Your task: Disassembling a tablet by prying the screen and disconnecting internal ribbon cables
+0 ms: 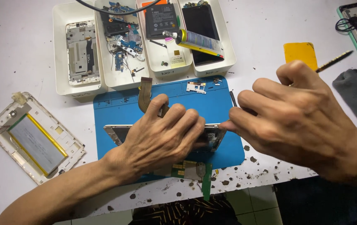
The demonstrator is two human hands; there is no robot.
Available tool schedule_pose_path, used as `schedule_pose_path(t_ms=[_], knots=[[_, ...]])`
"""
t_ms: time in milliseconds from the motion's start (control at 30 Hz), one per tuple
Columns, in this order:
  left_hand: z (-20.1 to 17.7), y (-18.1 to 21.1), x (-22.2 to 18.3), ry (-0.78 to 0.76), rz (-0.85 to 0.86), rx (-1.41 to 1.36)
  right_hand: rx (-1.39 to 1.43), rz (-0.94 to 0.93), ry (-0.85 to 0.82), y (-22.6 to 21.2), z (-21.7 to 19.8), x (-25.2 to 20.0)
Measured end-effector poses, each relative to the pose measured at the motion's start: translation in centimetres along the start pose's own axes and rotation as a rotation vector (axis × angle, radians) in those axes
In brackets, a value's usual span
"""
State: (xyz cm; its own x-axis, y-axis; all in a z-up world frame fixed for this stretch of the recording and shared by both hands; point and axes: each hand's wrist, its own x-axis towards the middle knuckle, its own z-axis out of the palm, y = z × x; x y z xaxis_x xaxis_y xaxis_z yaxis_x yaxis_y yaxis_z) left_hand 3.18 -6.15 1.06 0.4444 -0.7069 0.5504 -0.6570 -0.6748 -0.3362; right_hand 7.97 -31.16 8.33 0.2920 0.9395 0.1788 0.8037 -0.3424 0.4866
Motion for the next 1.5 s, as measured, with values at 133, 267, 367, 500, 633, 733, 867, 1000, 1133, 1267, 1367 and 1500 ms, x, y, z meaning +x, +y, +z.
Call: schedule_pose_path(t_ms=[133, 267, 367, 500, 633, 733, 867, 1000, 1133, 1267, 1367, 1500], knots=[[0.1, -0.1, 0.0, 0.039, 0.003, 0.041, 0.092, 0.054, 0.049, 0.3, 0.9, -0.1], [0.4, 0.2, -0.4, 0.013, 0.017, 0.026, 0.19, 0.096, 0.008, 0.2, 1.5, -0.5], [0.6, 0.3, -0.5, -0.003, 0.02, 0.012, 0.245, 0.116, 0.028, 0.1, 1.8, -0.6], [0.3, 0.1, -0.4, -0.002, 0.026, 0.03, 0.217, 0.121, 0.037, 0.1, 1.5, -0.4], [-0.7, -0.1, -0.1, 0.008, 0.015, 0.059, 0.082, 0.077, 0.048, -0.3, -0.3, -0.4], [-1.6, -0.5, -0.1, 0.051, -0.021, 0.065, -0.01, 0.042, 0.105, -0.4, -0.8, 0.0], [-3.6, -2.3, -0.8, -0.14, -0.088, -0.225, -0.025, 0.031, 0.132, -0.3, -0.7, -0.2], [-4.0, -3.7, -2.0, -0.168, -0.067, -0.302, -0.027, 0.05, 0.121, -0.6, -0.2, -0.6], [-3.0, -3.6, -2.5, -0.255, -0.091, -0.55, -0.117, 0.038, 0.078, -0.8, -0.5, -0.2], [-3.1, -3.6, -2.6, -0.427, -0.195, -0.702, 0.027, 0.095, 0.046, -1.1, -0.5, -0.3], [-3.0, -3.4, -2.9, -0.441, -0.209, -0.734, 0.116, 0.124, 0.066, -1.2, -0.3, -0.6], [-2.7, -3.2, -3.1, -0.379, -0.203, -0.724, 0.229, 0.169, 0.1, -1.3, 0.7, -1.2]])
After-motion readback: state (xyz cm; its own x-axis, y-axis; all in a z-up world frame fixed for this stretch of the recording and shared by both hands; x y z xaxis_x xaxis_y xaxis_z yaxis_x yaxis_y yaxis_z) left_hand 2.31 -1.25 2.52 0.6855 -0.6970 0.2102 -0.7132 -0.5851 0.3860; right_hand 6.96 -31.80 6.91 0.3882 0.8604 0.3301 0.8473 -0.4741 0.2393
